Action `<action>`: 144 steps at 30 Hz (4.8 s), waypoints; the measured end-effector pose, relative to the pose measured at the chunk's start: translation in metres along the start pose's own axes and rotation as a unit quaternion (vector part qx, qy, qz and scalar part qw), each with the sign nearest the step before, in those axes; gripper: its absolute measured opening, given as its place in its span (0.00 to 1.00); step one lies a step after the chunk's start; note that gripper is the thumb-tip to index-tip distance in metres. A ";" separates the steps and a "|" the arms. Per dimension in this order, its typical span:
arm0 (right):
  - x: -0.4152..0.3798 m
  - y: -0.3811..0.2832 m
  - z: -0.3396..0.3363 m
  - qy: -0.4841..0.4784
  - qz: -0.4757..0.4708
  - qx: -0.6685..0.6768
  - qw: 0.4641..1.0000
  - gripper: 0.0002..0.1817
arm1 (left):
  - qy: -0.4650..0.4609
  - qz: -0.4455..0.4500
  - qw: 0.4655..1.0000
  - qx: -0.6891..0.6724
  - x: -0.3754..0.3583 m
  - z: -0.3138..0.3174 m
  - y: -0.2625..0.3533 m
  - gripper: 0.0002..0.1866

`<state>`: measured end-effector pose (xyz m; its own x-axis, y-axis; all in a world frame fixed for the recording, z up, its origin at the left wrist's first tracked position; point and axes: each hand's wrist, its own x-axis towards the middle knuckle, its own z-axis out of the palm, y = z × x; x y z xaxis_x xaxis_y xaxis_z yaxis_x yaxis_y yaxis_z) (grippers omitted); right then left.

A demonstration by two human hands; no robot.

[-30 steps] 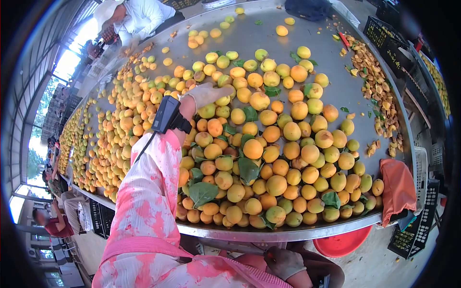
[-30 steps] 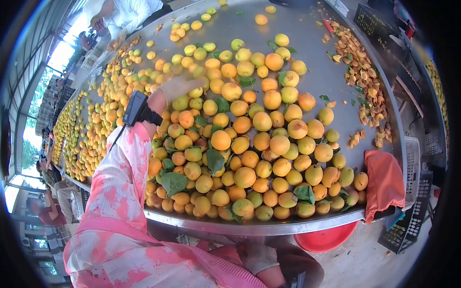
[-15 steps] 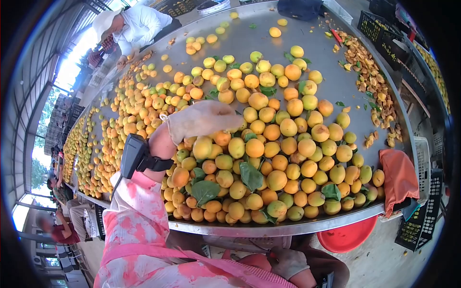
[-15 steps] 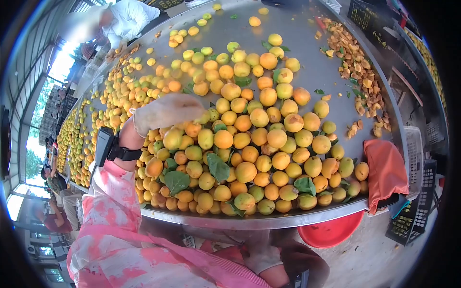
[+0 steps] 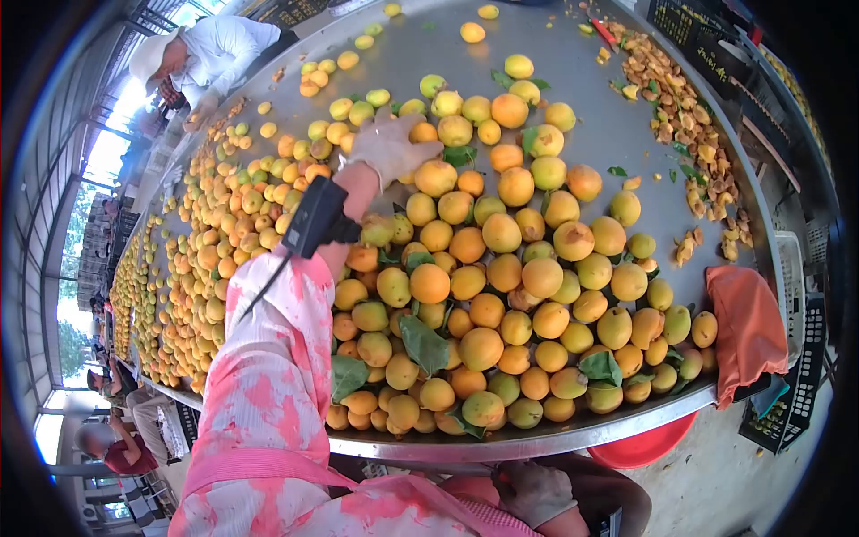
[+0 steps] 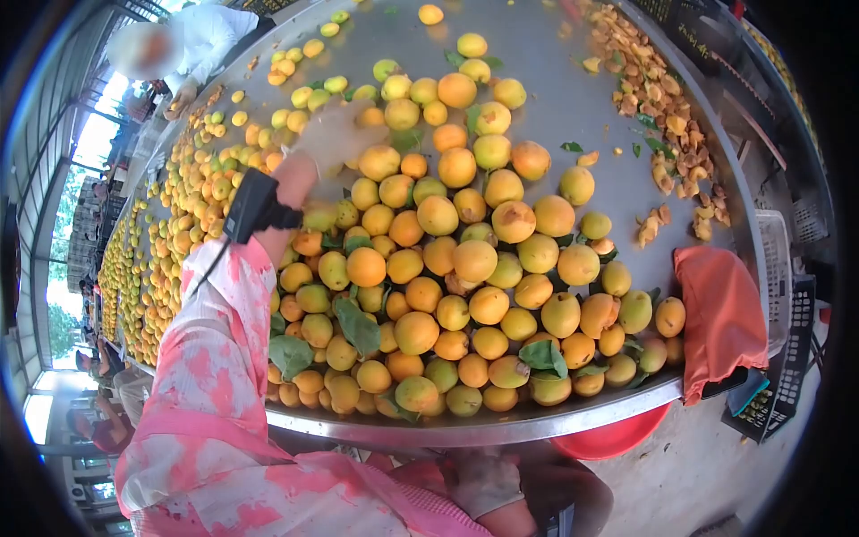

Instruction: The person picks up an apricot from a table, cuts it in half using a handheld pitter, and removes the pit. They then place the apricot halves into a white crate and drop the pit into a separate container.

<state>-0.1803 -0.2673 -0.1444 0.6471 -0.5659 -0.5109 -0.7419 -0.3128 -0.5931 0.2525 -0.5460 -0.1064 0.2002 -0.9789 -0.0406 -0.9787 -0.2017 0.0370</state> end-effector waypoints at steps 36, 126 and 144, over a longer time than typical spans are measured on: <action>-0.019 -0.014 -0.018 0.012 -0.048 0.011 0.999 0.15 | -0.086 -0.011 0.994 -0.069 0.019 0.002 -0.011 0.32; -0.241 -0.169 0.046 0.100 -0.196 0.397 0.891 0.24 | -0.254 0.084 0.239 -0.933 -0.573 -0.090 0.077 0.44; -0.220 -0.156 0.051 0.164 -0.242 0.119 0.949 0.21 | -0.176 0.020 0.609 -0.773 -0.582 -0.103 0.082 0.37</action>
<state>-0.1980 -0.0556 0.0286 0.7837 -0.6188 0.0544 -0.2862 -0.4374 -0.8525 0.0606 0.0040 0.0234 -0.1108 -0.9712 -0.2108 0.2832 -0.2341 0.9301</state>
